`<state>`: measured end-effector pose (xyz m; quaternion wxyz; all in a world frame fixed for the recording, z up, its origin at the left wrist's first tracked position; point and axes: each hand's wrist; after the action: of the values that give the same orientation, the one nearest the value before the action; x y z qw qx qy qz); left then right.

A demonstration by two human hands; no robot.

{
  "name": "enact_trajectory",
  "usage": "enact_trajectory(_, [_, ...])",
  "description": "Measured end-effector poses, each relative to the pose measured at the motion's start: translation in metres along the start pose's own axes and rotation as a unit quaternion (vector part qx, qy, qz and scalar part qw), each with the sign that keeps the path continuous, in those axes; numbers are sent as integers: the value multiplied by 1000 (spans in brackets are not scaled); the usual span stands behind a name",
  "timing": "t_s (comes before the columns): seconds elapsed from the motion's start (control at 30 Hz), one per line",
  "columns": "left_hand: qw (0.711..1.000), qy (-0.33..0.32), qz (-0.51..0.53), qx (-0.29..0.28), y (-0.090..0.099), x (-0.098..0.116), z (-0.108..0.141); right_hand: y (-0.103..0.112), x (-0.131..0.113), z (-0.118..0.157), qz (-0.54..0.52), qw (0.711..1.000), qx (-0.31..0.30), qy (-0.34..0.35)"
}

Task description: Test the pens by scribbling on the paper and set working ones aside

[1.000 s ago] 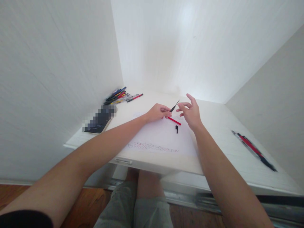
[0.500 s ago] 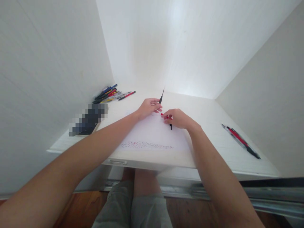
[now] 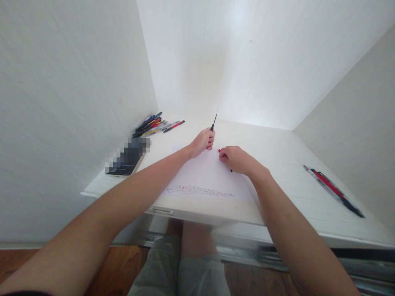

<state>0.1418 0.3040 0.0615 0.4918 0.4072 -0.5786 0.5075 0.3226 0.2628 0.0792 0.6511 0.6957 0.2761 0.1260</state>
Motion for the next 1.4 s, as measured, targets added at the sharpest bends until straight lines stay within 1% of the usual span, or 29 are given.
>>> enact_trajectory(0.07, [999, -19, -49, 2, -1, 1, 2, -3, -2, 0, 49, 999, 2, 6])
enact_trajectory(0.13, [990, -56, -130, -2, 0, 1, 3, -6, -3, 1, 90, 996, 5, 17])
enact_trajectory(0.2, [971, -100, -217, -21, 4, -1, 3, -8, -2, 2, 111, 993, 7, 28])
enact_trajectory(0.27, [948, -139, -281, -47, 9, -2, 2, -9, -3, 2, 118, 992, 4, 32])
enact_trajectory(0.33, [932, -158, -318, -75, 14, -3, 0, -9, -4, 3, 118, 992, 3, 34])
enact_trajectory(0.5, [900, -160, -375, -157, 20, -7, -5, -6, -9, 4, 89, 996, 4, 24])
enact_trajectory(0.63, [882, -184, -402, -165, 18, -12, -6, -6, -10, 3, 69, 997, 7, 17])
enact_trajectory(0.87, [877, -190, -421, -133, 15, -10, -1, -8, -7, 2, 53, 998, 15, 21])
enact_trajectory(0.97, [876, -186, -427, -128, 17, -8, -1, -6, -4, 2, 16, 999, 24, 21])
enact_trajectory(1.07, [876, -185, -429, -119, 19, -8, -2, -4, 2, 4, -25, 999, 39, 6])
enact_trajectory(1.3, [887, -182, -409, -114, 19, -9, -3, -9, 12, 3, -64, 996, 53, -7])
enact_trajectory(1.4, [893, -192, -396, -96, 17, -9, -3, -12, 12, 2, -91, 993, 73, -6])
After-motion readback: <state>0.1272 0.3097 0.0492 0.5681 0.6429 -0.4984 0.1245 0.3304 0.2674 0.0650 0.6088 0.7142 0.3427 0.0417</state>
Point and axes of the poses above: each hand's wrist, its own z-axis away from the middle knuckle, its own y-axis out of the back of the hand, x = y × z, and after that the axes turned 5 degrees about x, right-handed
